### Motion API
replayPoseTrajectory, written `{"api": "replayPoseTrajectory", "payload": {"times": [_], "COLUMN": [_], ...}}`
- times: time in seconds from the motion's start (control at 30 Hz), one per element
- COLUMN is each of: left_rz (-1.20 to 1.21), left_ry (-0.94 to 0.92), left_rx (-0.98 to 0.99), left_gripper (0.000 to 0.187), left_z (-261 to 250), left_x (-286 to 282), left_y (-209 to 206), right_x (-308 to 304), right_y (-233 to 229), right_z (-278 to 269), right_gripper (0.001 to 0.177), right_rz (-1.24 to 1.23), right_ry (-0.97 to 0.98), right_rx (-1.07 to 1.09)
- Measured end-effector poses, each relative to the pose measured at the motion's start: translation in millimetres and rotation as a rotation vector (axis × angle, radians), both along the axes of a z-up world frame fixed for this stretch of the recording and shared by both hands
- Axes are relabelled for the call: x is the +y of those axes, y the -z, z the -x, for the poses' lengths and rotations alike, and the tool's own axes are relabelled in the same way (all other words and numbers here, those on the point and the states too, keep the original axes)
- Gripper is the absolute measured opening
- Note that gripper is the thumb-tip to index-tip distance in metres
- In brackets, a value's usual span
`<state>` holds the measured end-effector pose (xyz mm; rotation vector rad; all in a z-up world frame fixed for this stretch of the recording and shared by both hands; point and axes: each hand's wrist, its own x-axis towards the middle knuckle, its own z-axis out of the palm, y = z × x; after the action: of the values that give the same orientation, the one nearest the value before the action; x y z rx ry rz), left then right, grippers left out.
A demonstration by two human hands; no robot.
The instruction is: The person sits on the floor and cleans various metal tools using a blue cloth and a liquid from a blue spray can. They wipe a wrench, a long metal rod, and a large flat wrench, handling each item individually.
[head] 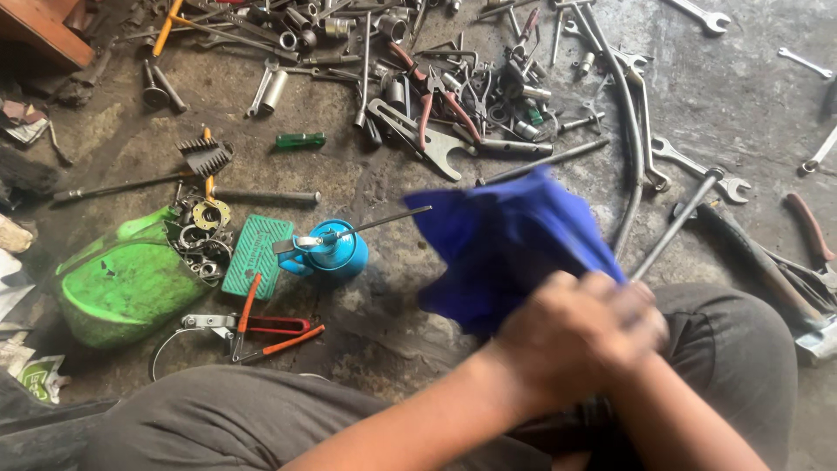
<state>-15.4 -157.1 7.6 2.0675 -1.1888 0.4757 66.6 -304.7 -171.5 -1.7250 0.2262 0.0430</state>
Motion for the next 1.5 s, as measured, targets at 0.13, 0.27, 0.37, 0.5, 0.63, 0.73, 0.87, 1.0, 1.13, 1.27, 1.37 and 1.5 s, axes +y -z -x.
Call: {"api": "replayPoseTrajectory", "payload": {"times": [0.13, 0.27, 0.37, 0.5, 0.63, 0.73, 0.87, 1.0, 1.13, 1.27, 1.37, 1.5], "left_rz": [0.075, 0.062, 0.142, 0.046, 0.078, 0.063, 0.084, 0.127, 0.039, 0.005, -0.081, -0.133], "left_ry": [0.174, 0.117, -0.105, -0.208, -0.363, -0.434, -0.461, -0.545, -0.521, -0.364, -0.371, -0.236], "left_rx": [-0.109, -0.136, -0.066, 0.092, 0.085, 0.021, 0.044, 0.054, 0.114, 0.168, 0.346, 0.514], "left_gripper": [0.022, 0.03, 0.026, 0.022, 0.031, 0.03, 0.027, 0.016, 0.014, 0.016, 0.015, 0.037], "left_z": [5.9, -21.4, -41.9, -65.0, -76.1, -86.1, -92.0, -95.2, -87.9, -74.0, -55.3, -29.5], "left_x": [-0.1, 21.7, 29.4, 43.0, 63.4, 77.6, 93.4, 113.6, 124.7, 120.2, 117.8, 99.8], "left_y": [-2.6, 7.0, 10.7, 10.9, -4.5, -15.4, -27.0, -68.0, -87.2, -56.1, -21.3, 19.0], "right_x": [-26.0, -67.3, -100.4, -134.4, -156.9, -155.2, -153.5, -143.5, -98.0, -11.8, 1.5, -11.5], "right_y": [-57.1, -103.5, -127.1, -133.9, -130.3, -111.7, -106.8, -165.7, -185.4, -116.2, -108.3, -142.3], "right_z": [16.8, 50.6, 80.1, 136.9, 183.1, 205.0, 229.8, 203.6, 136.4, 58.3, 37.5, 37.2], "right_gripper": [0.032, 0.034, 0.035, 0.036, 0.038, 0.039, 0.041, 0.043, 0.065, 0.041, 0.017, 0.026], "right_rz": [0.031, 0.122, 0.219, 0.334, 0.438, 0.508, 0.643, 1.071, 1.171, 1.186, 1.019, 0.563], "right_ry": [-0.061, -0.117, -0.146, -0.19, -0.275, -0.38, -0.6, -0.592, -0.478, -0.933, -0.97, -0.708], "right_rx": [-0.048, -0.056, -0.048, 0.048, 0.162, 0.23, 0.267, -0.194, 0.153, -0.17, -0.093, -0.139]}}
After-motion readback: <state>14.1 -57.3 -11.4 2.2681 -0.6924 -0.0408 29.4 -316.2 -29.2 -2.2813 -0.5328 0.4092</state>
